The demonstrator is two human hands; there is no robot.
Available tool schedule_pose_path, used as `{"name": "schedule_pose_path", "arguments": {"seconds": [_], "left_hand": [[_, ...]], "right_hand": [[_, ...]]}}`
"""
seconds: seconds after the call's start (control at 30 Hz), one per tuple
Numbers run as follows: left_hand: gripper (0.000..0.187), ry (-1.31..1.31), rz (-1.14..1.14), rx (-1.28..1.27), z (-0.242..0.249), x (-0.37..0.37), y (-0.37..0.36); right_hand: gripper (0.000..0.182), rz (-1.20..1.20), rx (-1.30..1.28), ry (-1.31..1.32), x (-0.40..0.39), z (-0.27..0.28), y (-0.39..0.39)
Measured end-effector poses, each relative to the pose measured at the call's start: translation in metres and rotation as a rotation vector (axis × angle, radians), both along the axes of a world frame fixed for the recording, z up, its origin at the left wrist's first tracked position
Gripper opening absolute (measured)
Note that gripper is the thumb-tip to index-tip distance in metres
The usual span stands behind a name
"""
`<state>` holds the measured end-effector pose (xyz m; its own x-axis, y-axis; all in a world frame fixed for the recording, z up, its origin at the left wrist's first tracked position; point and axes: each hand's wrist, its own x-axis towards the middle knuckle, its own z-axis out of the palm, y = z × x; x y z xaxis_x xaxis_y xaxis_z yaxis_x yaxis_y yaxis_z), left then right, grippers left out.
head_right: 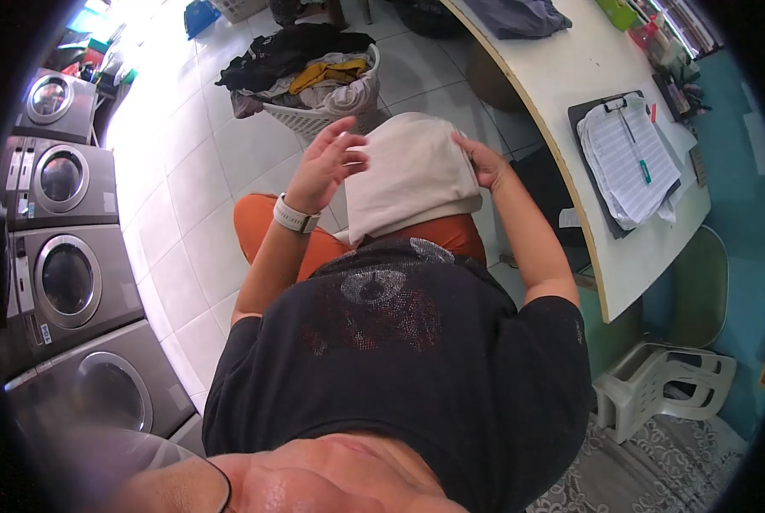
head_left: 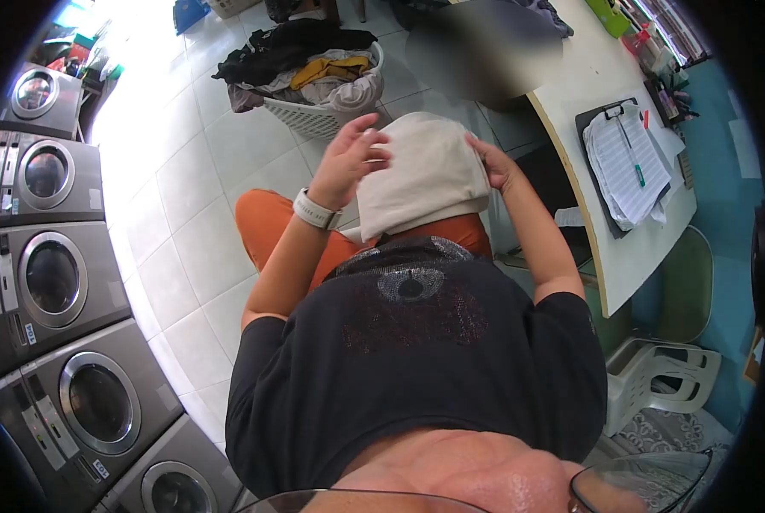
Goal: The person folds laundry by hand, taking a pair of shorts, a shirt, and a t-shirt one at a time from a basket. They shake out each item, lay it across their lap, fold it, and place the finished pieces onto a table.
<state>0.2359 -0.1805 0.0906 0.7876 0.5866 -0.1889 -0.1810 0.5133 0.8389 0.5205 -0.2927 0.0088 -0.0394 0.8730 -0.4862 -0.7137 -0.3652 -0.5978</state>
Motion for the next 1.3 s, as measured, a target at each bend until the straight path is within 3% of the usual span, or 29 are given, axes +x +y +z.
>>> {"name": "schedule_pose_path", "arguments": {"seconds": [0.07, 0.13, 0.33, 0.4, 0.43, 0.47, 0.5, 0.53, 0.57, 0.6, 0.67, 0.7, 0.73, 0.77, 0.83, 0.87, 0.93, 1.0, 1.07, 1.1, 1.13, 1.17, 1.23, 1.3], "left_hand": [[0.038, 0.108, 0.118, -0.049, -0.028, -0.014, 0.012], [0.035, 0.253, 0.235, -0.08, -0.045, -0.027, 0.015], [0.028, 0.34, 0.117, 0.01, -0.05, -0.045, 0.004], [0.031, 0.437, 0.05, 0.064, -0.054, -0.04, 0.003], [0.034, 0.532, -0.02, 0.12, -0.056, -0.036, 0.003], [0.034, 0.53, -0.018, 0.119, -0.065, -0.028, 0.005], [0.039, 0.55, 0.014, 0.441, -0.079, -0.018, 0.006], [0.044, 0.562, 0.044, 0.763, -0.088, -0.008, 0.006], [0.051, 0.608, 0.064, 0.814, -0.08, 0.004, 0.003], [0.051, 0.609, 0.063, 0.812, -0.093, 0.018, -0.001], [0.055, 0.797, 0.264, 1.348, -0.134, 0.04, -0.01], [0.059, 0.608, 0.142, 0.932, -0.14, 0.041, -0.017], [0.059, 0.604, 0.153, 0.937, -0.146, 0.04, -0.016], [0.059, 0.596, 0.188, 0.84, -0.151, 0.042, -0.015], [0.059, 0.576, 0.183, 0.715, -0.149, 0.04, -0.014], [0.059, 0.564, 0.184, 0.721, -0.148, 0.039, -0.015], [0.061, 0.515, 0.192, 0.574, -0.16, 0.036, -0.014], [0.06, 0.48, 0.218, 0.539, -0.161, 0.028, -0.012], [0.053, 0.315, 0.241, -0.151, -0.144, 0.016, -0.014], [0.053, 0.306, 0.235, -0.143, -0.148, 0.006, -0.009], [0.048, 0.22, 0.165, -0.441, -0.161, -0.006, -0.001], [0.043, 0.131, 0.088, -0.736, -0.166, -0.014, 0.004], [0.043, 0.112, 0.09, -0.721, -0.152, -0.019, 0.002], [0.042, 0.09, 0.093, -0.702, -0.143, -0.023, 0.0]], "right_hand": [[0.049, 0.08, -0.134, -0.141, 0.002, -0.006, -0.004], [0.047, 0.113, -0.069, -0.1, 0.0, 0.006, -0.002], [0.043, 0.109, 0.098, -0.074, 0.013, 0.043, -0.013], [0.045, 0.189, -0.172, -0.51, 0.031, 0.018, -0.019], [0.045, 0.191, -0.174, -0.512, 0.03, 0.0, -0.015], [0.047, 0.158, -0.338, -1.106, 0.03, -0.02, -0.011], [0.049, 0.11, -0.499, -1.701, 0.031, -0.03, -0.008], [0.052, -0.025, -0.304, -1.775, 0.011, -0.011, -0.002], [0.055, -0.161, -0.105, -1.833, -0.024, 0.011, 0.007], [0.056, -0.137, -0.05, -1.838, -0.052, 0.01, 0.017], [0.058, -0.114, 0.008, -1.84, -0.07, -0.005, 0.023], [0.06, -0.092, -0.042, -1.656, -0.071, -0.02, 0.028], [0.063, -0.071, -0.083, -1.477, -0.067, -0.032, 0.036], [0.063, -0.073, -0.072, -1.489, -0.059, -0.041, 0.043], [0.069, -0.065, -0.151, -1.055, -0.048, -0.048, 0.046], [0.069, -0.074, -0.147, -1.065, -0.043, -0.051, 0.044], [0.068, -0.005, -0.362, -0.489, -0.037, -0.05, 0.043], [0.066, -0.021, -0.364, -0.487, -0.032, -0.075, 0.041], [0.064, -0.035, -0.365, -0.486, -0.026, -0.076, 0.045], [0.058, 0.059, -0.389, -1.011, -0.027, -0.062, 0.049], [0.052, 0.157, -0.403, -1.536, -0.029, -0.044, 0.053], [0.04, -0.004, -0.067, -1.814, -0.037, -0.014, 0.05], [0.028, -0.15, 0.459, -1.896, -0.031, 0.044, 0.077], [0.017, -0.122, 0.584, -2.156, -0.004, 0.092, 0.12]]}}
